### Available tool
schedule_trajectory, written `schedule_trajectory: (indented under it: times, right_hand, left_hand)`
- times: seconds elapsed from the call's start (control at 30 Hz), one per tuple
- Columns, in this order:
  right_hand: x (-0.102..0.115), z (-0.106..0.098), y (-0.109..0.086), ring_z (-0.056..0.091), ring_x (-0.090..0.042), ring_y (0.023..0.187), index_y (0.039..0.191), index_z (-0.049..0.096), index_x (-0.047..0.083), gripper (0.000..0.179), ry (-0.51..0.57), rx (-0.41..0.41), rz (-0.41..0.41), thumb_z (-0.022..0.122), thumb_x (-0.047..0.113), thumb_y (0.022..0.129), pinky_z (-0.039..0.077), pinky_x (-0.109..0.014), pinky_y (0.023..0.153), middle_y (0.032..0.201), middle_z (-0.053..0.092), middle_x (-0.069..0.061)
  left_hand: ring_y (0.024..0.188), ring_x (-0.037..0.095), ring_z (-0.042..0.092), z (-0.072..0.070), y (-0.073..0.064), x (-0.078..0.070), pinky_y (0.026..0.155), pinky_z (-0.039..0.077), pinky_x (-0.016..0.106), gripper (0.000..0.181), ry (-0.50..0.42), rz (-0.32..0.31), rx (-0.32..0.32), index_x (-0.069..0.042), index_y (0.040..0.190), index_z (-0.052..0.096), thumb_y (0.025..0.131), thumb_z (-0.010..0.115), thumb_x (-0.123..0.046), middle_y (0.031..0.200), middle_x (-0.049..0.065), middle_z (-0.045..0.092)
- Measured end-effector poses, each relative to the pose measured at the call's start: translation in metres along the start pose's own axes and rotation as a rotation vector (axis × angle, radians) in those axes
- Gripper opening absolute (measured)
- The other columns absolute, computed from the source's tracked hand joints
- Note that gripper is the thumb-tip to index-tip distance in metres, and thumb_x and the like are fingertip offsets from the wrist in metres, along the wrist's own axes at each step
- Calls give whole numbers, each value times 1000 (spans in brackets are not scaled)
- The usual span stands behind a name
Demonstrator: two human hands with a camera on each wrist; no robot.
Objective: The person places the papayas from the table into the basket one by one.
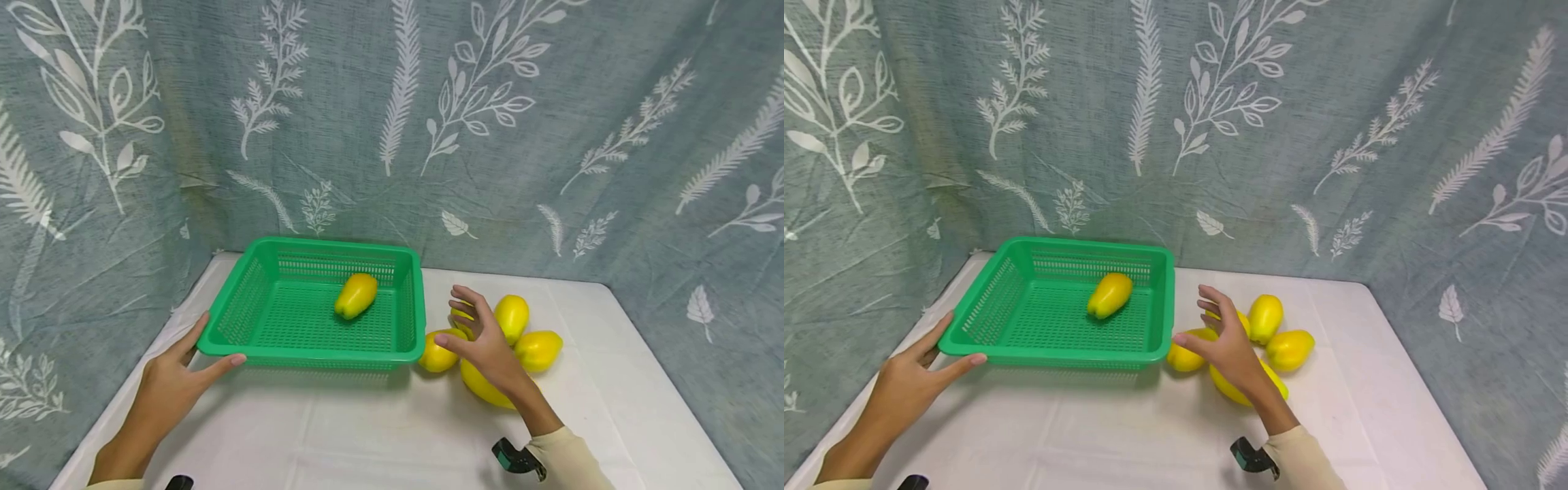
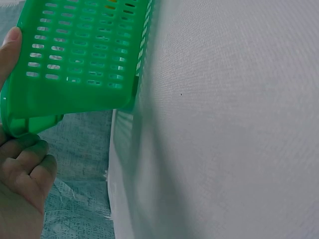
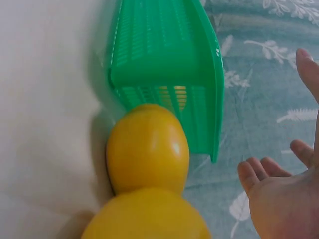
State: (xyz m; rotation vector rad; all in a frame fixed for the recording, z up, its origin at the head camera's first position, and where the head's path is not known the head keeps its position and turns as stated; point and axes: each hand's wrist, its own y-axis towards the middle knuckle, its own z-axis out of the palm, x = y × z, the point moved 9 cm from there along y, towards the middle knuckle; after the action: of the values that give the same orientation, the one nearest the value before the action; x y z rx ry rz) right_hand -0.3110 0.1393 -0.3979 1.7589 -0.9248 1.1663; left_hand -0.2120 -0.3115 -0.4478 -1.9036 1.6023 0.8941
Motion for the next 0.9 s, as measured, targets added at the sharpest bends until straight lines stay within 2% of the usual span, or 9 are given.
schedule_trajectory:
  times: [0.23, 0.53, 0.7, 0.9]
  right_hand:
    - [-5, -21, -11, 37, -40, 153, 163, 35, 17, 81, -38, -30, -10, 79, 11, 96, 36, -53, 123, 166, 35, -8]
    - [-9, -41, -26, 41, -35, 152, 164, 34, 18, 81, -114, -51, 15, 78, 10, 97, 41, -56, 118, 167, 36, -7]
    - [-14, -49, -33, 42, -38, 151, 165, 33, 17, 80, -137, -54, 14, 77, 9, 97, 44, -45, 119, 167, 36, -8]
    - [-18, -59, -41, 42, -41, 149, 164, 34, 16, 78, -136, -63, 15, 75, 8, 98, 45, -27, 115, 166, 38, -7]
  left_hand:
    - [140, 69, 36, 0, 0, -1, 92, 50, 69, 100, 13, 1, -2, -27, 171, 10, 98, 74, -54, 168, 33, 24]
    - [139, 67, 39, -1, 1, -2, 92, 49, 69, 101, 11, 15, -24, -26, 171, 12, 97, 76, -52, 167, 33, 26]
    - [138, 67, 40, -2, 1, -3, 91, 50, 68, 100, 13, 32, -41, -25, 171, 13, 97, 77, -50, 166, 34, 28]
    - [141, 66, 38, -1, 0, 0, 96, 45, 74, 100, -9, 6, -19, -28, 170, 11, 97, 76, -51, 168, 32, 24]
